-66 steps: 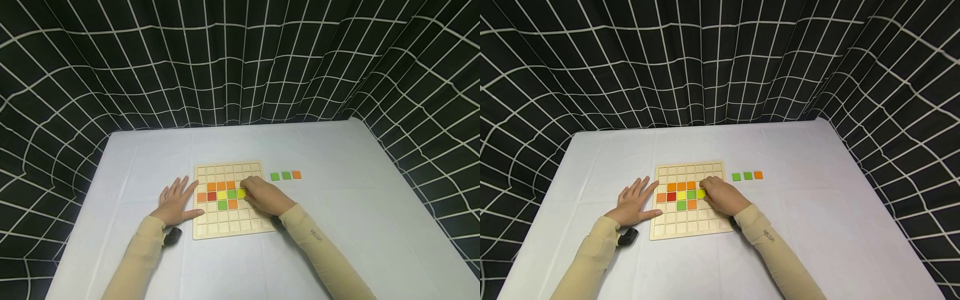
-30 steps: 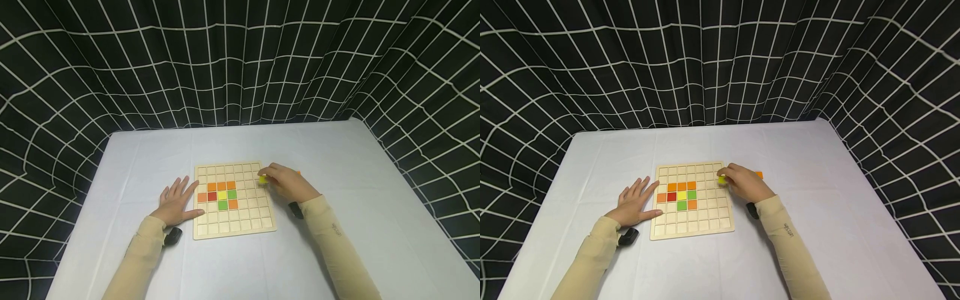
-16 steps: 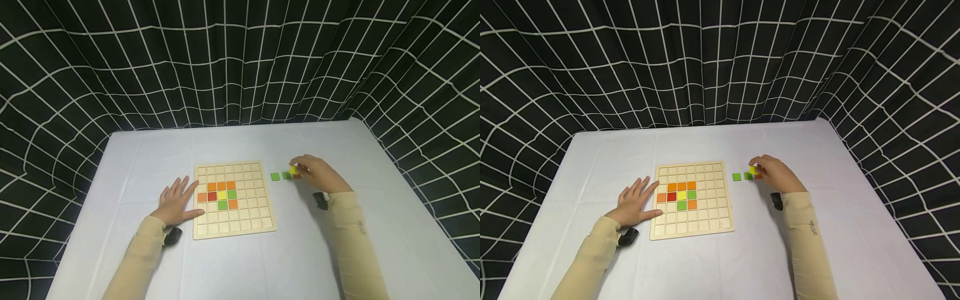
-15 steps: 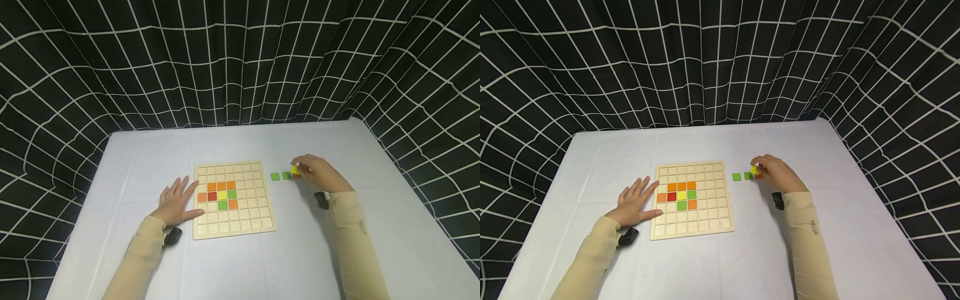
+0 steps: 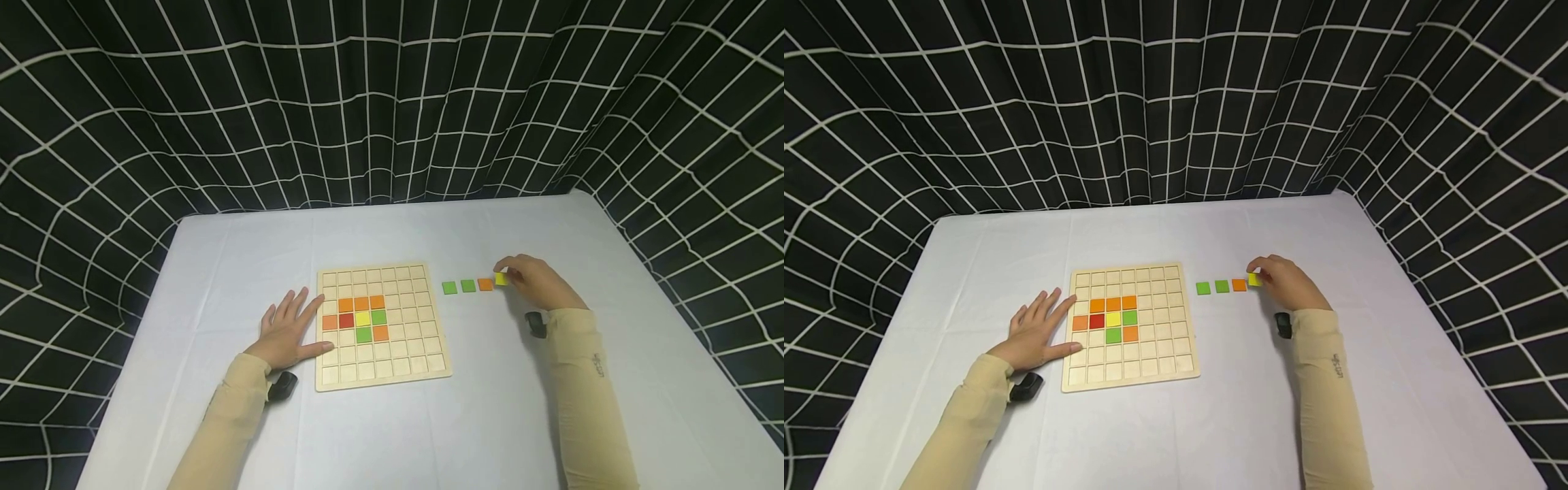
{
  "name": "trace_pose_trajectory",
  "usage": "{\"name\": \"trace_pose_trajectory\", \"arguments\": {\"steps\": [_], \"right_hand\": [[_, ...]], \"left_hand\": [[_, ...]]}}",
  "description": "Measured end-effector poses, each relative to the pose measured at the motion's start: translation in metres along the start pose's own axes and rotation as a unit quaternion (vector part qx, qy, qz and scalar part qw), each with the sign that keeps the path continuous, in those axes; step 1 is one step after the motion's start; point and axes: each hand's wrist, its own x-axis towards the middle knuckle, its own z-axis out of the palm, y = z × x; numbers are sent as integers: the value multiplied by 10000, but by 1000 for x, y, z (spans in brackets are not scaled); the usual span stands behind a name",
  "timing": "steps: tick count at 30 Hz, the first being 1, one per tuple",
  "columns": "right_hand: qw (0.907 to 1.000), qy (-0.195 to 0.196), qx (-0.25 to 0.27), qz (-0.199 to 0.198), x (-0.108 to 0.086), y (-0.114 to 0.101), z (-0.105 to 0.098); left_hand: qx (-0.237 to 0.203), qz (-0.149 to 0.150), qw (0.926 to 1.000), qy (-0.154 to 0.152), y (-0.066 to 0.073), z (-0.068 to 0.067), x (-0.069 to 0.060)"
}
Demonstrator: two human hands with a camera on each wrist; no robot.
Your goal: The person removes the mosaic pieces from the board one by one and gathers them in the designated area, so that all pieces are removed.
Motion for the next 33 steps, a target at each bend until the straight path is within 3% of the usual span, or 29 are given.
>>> {"name": "trace_pose_trajectory", "arguments": {"steps": [7, 14, 33], "right_hand": [[9991, -246, 110, 331, 2, 14, 6], [9982, -187, 163, 543, 7, 22, 16], [9972, -198, 155, 705, 10, 26, 20]], "left_hand": [[5, -14, 10000, 7, 0, 0, 0], [-35, 8, 10000, 5, 1, -1, 0], [80, -135, 9999, -15, 1, 0, 1]]}}
